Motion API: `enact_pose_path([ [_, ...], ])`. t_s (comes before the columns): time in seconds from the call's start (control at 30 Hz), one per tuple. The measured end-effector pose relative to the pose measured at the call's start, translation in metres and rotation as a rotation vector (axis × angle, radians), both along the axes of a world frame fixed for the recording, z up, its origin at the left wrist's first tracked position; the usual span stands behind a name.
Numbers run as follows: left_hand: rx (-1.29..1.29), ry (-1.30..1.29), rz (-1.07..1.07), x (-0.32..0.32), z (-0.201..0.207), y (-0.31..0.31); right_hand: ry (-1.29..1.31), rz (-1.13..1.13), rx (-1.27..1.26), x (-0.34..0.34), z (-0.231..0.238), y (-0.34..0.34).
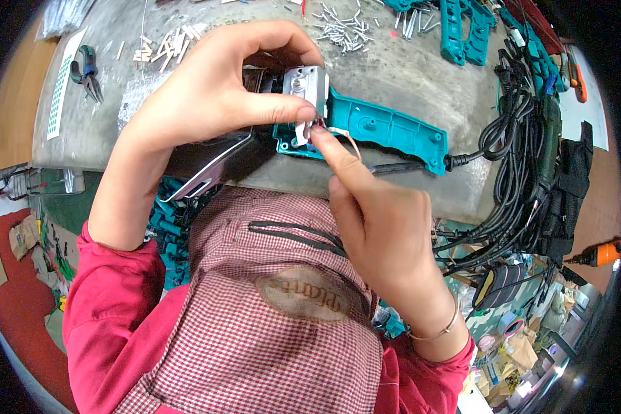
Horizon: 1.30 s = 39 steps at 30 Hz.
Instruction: The person assembles an electric saw by arranging wires inside the handle housing, soldering connections with a soldering iron, inserting internal components, and closing the housing parts together.
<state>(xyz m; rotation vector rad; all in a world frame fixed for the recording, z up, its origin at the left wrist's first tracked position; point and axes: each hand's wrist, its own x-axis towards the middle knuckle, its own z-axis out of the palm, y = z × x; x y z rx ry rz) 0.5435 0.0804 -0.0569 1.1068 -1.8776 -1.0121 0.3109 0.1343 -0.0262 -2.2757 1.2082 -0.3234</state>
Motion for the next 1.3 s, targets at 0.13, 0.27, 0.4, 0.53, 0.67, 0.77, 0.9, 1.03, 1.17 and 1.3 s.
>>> enact_pose_path([
  [0.13,-0.145,-0.111,0.023,-0.009,0.002,0.001,-0.133,-0.091,0.331,-0.002,-0.005,-0.01],
  [0.27,-0.35,-0.249,0.076,-0.017,0.007,0.005,-0.133,-0.071,0.214,-0.001,-0.004,-0.01],
  [0.4,-0.303,-0.203,0.031,-0.015,0.004,0.003,-0.364,-0.166,0.092,-0.009,0.013,-0.007],
  [0.53,-0.361,-0.235,0.047,-0.016,0.002,0.007,-0.294,0.009,-0.414,0.003,-0.006,-0.044],
  [0.67,-0.356,-0.215,0.079,-0.016,-0.003,0.005,-0.348,0.039,-0.373,0.014,-0.032,-0.051],
  [0.77,-0.291,-0.169,0.109,-0.016,-0.003,0.006,-0.389,0.043,-0.314,0.015,-0.04,-0.054],
  [0.9,-0.315,-0.137,0.128,-0.019,-0.003,0.006,-0.356,0.049,-0.294,0.012,-0.037,-0.054],
  [1.03,-0.21,-0.28,0.067,-0.015,0.011,0.015,-0.296,0.049,-0.228,0.011,-0.032,-0.056],
  [1.17,-0.19,-0.511,-0.028,-0.016,0.039,0.036,-0.268,0.063,-0.143,0.01,-0.021,-0.059],
  [1.3,-0.312,-0.684,0.046,-0.031,0.03,0.044,-0.201,0.075,-0.025,0.012,-0.016,-0.063],
])
